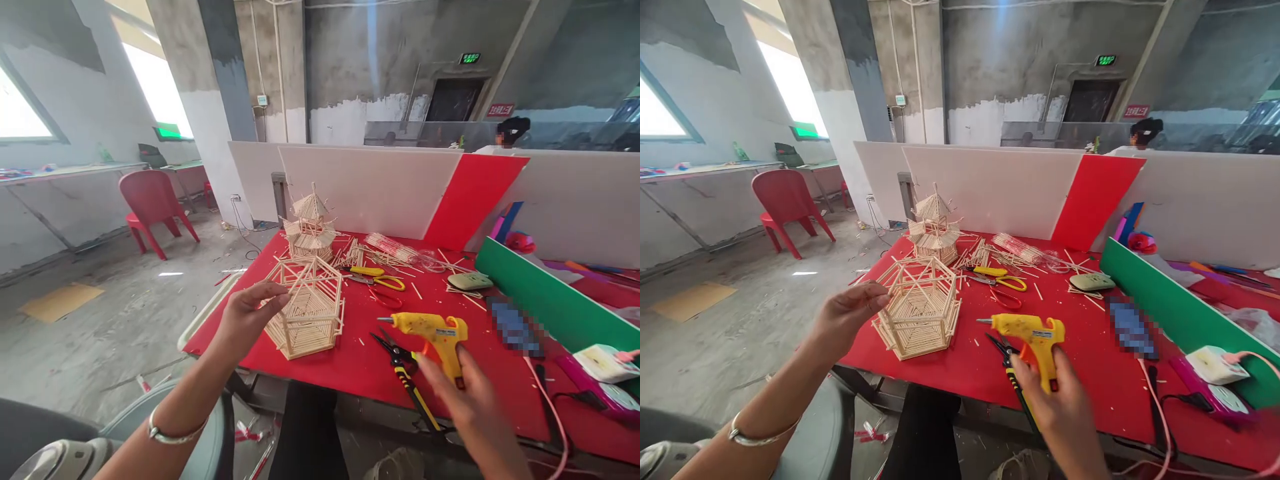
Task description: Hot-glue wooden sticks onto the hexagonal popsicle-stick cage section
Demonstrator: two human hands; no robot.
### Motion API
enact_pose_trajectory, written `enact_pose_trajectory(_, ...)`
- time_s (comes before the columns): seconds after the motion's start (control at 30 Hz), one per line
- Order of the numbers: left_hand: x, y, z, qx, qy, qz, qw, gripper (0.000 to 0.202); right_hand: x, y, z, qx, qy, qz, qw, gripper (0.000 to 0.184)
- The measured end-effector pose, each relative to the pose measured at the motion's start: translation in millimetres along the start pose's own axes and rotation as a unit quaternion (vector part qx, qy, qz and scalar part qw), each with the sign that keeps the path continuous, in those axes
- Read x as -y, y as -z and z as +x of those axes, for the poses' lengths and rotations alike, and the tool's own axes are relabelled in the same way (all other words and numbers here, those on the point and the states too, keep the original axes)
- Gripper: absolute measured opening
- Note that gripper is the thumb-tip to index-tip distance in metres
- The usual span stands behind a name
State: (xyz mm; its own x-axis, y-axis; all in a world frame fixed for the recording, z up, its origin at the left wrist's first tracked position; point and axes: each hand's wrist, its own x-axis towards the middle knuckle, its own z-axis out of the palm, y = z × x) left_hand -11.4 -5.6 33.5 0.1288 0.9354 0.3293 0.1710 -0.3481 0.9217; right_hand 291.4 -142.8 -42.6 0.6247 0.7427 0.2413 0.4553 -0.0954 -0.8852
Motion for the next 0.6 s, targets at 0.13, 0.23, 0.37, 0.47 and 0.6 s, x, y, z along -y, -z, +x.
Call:
enact_pose_trajectory(0.13, 2.0, 1.4, -7.0, -0.053, 0.061, -0.134, 0.988, 0.023, 51.8, -44.9, -15.2, 0.029, 0.119, -0.116, 0.986, 0.05)
enact_pose_trajectory(0.23, 5.2, 8.5, -12.8, -0.069, 0.078, -0.184, 0.977, 0.024, 68.9, -70.3, -12.3, -0.024, 0.225, -0.2, 0.953, 0.047)
enact_pose_trajectory(0.37, 15.2, 21.5, -18.9, -0.086, 0.089, -0.207, 0.97, 0.022, 72.9, -88.5, -10.8, -0.043, 0.286, -0.26, 0.921, 0.038)
enact_pose_trajectory(0.47, 21.8, 26.9, -21.1, -0.097, 0.092, -0.217, 0.967, 0.021, 71.3, -95.0, -12.7, -0.043, 0.301, -0.274, 0.912, 0.036)
enact_pose_trajectory(0.6, 24.1, 27.4, -21.0, -0.107, 0.096, -0.235, 0.961, 0.021, 69.6, -99.7, -13.7, -0.044, 0.312, -0.277, 0.908, 0.038)
